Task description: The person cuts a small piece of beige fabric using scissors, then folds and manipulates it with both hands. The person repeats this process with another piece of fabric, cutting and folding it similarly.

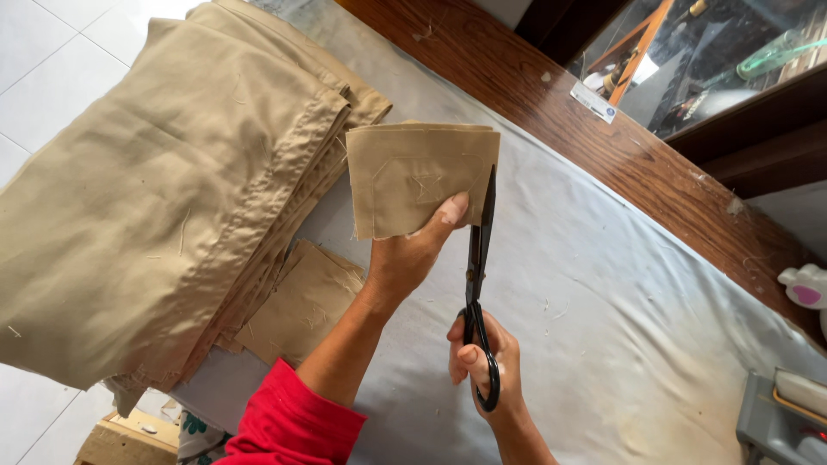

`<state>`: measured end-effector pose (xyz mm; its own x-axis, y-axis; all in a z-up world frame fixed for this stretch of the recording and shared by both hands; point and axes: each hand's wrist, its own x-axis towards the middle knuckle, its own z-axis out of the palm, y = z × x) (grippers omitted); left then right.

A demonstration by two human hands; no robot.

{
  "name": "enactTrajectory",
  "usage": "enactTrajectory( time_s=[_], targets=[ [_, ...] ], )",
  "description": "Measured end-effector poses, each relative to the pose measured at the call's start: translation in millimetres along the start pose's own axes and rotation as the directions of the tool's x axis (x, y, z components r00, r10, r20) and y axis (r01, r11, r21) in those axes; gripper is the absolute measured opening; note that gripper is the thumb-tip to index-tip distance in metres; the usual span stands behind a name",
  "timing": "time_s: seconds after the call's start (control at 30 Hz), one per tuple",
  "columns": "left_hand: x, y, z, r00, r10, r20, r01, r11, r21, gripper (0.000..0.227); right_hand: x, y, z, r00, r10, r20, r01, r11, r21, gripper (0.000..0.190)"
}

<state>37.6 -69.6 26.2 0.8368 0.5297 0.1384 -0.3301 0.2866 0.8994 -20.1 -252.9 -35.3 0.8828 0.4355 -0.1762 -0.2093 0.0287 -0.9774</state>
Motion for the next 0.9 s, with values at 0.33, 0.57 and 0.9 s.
enactTrajectory(
  time_s=[0.33, 0.57, 0.9],
  targets=[
    [5.9, -9.0, -7.8, 0.999, -0.05, -0.01, 0.051, 0.996, 0.077, 0.025, -0.4, 1.0, 1.9, 0.999, 0.005, -0.046, -0.006, 0.999, -0.037, 0.05],
    [6.4, -8.8, -9.0, 0.999, -0.035, 0.023, 0.034, 0.998, 0.049, 0.014, -0.6, -7.1, 10.4, 0.997, -0.042, -0.064, 0.036, 0.996, -0.084, 0.033],
    [8.9, -7.8, -11.9, 0.998, -0.051, -0.023, 0.051, 0.999, 0.017, 0.02, -0.7, -10.3, 15.9, 0.997, -0.076, -0.032, 0.071, 0.988, -0.14, 0.032]
  ],
)
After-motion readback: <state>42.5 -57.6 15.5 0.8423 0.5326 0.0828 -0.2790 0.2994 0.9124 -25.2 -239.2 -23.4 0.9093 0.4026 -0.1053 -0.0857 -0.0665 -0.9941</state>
